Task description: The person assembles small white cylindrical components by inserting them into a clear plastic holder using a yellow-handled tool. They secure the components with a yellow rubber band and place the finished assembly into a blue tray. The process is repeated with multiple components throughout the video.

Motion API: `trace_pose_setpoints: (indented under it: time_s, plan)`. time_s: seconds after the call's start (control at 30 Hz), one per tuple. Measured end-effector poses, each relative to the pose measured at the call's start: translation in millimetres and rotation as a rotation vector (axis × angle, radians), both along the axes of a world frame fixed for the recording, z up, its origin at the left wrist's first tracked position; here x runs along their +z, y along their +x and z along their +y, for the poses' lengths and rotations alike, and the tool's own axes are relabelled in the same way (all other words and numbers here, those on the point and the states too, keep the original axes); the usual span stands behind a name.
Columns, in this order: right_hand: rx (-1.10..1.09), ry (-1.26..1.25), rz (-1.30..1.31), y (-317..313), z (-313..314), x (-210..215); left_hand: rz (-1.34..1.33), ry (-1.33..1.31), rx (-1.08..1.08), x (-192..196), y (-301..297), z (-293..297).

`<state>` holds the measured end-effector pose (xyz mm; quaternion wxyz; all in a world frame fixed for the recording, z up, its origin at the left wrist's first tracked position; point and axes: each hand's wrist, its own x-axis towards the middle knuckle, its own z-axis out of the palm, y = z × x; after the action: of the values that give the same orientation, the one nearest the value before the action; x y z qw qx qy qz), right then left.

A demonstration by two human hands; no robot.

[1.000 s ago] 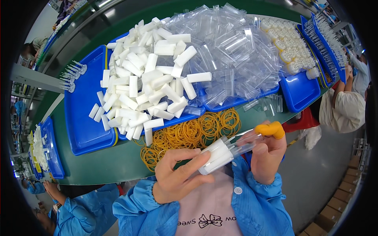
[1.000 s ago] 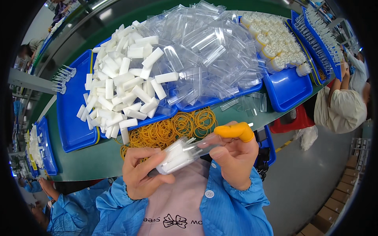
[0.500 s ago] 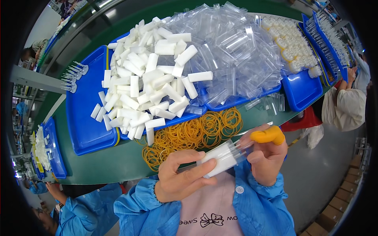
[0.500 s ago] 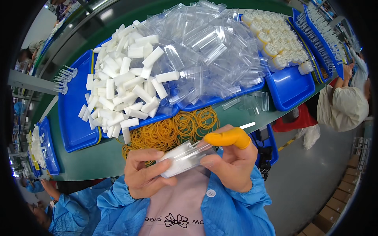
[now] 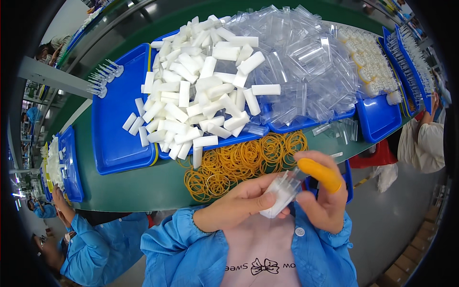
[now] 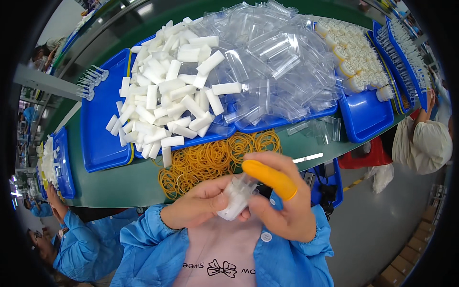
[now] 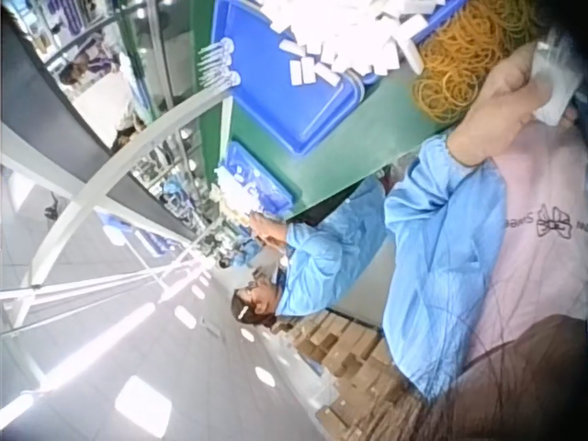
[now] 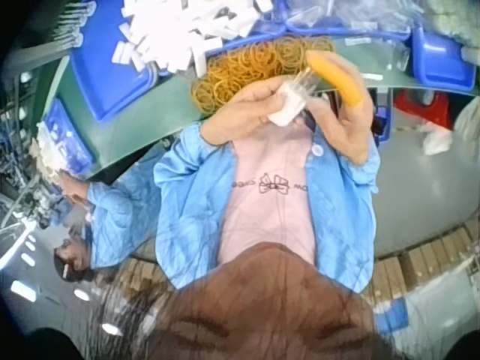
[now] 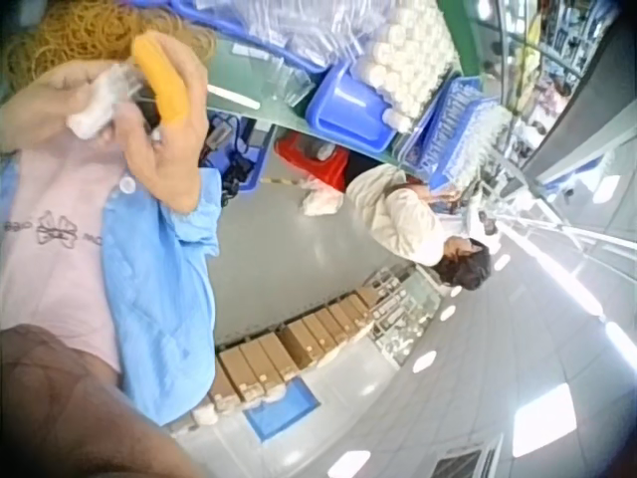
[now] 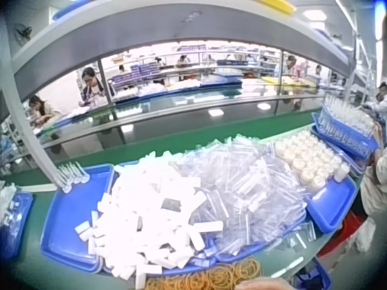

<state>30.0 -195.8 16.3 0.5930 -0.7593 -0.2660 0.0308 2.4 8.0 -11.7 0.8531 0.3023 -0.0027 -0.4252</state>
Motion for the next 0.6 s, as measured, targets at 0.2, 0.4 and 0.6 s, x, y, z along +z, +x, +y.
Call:
trace_pose_setpoints:
  time_s: [0.2,0.4,0.6]
  plan:
    - [0.081,-0.126,-0.048,-13,19,4,0.208,-0.152,0.021,4,-5,1]
    - [0.006,-0.281,-0.215,-12,23,0,0.256,-0.22,0.051,-3,-8,0]
    - [0.088,-0.273,-0.112,-6,27,3,0.239,-0.261,-0.009,-12,-8,-1]
